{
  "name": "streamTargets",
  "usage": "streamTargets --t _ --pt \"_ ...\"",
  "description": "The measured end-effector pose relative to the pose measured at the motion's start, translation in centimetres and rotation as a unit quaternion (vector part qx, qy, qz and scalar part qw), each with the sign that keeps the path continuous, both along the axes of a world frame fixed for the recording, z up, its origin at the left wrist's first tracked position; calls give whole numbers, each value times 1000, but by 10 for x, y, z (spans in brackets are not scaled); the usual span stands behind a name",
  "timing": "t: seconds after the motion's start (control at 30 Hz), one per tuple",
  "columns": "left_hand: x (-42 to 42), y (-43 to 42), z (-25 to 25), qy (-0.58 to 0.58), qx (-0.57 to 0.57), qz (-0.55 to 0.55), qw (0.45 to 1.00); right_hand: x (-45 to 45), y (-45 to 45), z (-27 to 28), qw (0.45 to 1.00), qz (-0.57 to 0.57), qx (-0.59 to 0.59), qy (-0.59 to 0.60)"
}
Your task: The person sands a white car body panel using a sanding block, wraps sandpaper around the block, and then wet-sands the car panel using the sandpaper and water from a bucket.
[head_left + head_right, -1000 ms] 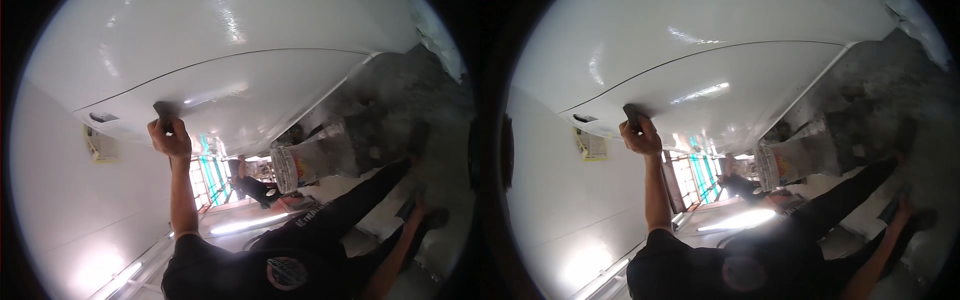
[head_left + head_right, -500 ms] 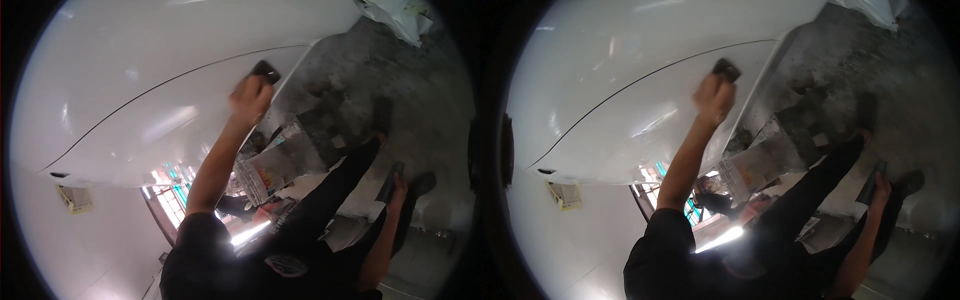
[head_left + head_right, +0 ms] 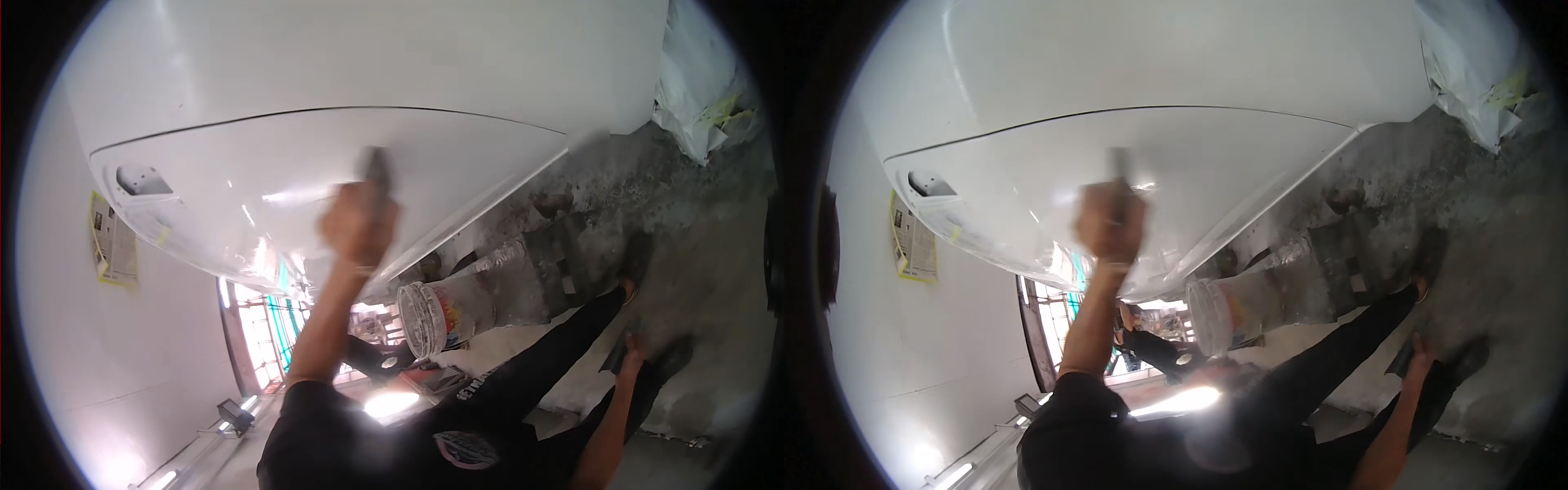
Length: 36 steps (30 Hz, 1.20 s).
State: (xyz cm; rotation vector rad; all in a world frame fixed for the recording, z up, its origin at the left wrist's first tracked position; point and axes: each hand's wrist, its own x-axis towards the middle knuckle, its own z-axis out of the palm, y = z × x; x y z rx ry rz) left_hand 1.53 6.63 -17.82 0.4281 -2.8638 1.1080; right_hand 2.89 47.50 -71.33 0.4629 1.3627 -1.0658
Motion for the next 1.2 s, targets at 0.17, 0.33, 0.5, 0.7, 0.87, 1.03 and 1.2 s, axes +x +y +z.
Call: streamTargets --t 0.17,0.33,0.5,0.7,0.87,1.03,1.2 --pt "-29 -24 85 122 -70 -93 986 -12 28 13 996 68 -42 -26" --pt "-38 -43 34 129 -78 -143 978 -27 92 39 996 -59 -2 -60" --pt "-38 -35 -41 38 13 -134 990 4 109 74 998 -25 38 -45" --pt "-20 -47 -166 -50 164 -79 982 4 122 97 996 -27 5 -84" --pt "2 -59 -278 -27 189 -63 980 7 120 114 994 -79 0 -73" --pt "17 -58 -355 65 314 43 946 59 139 100 995 -85 39 -29" --pt "114 23 -354 282 399 122 864 128 130 114 985 -10 162 60"
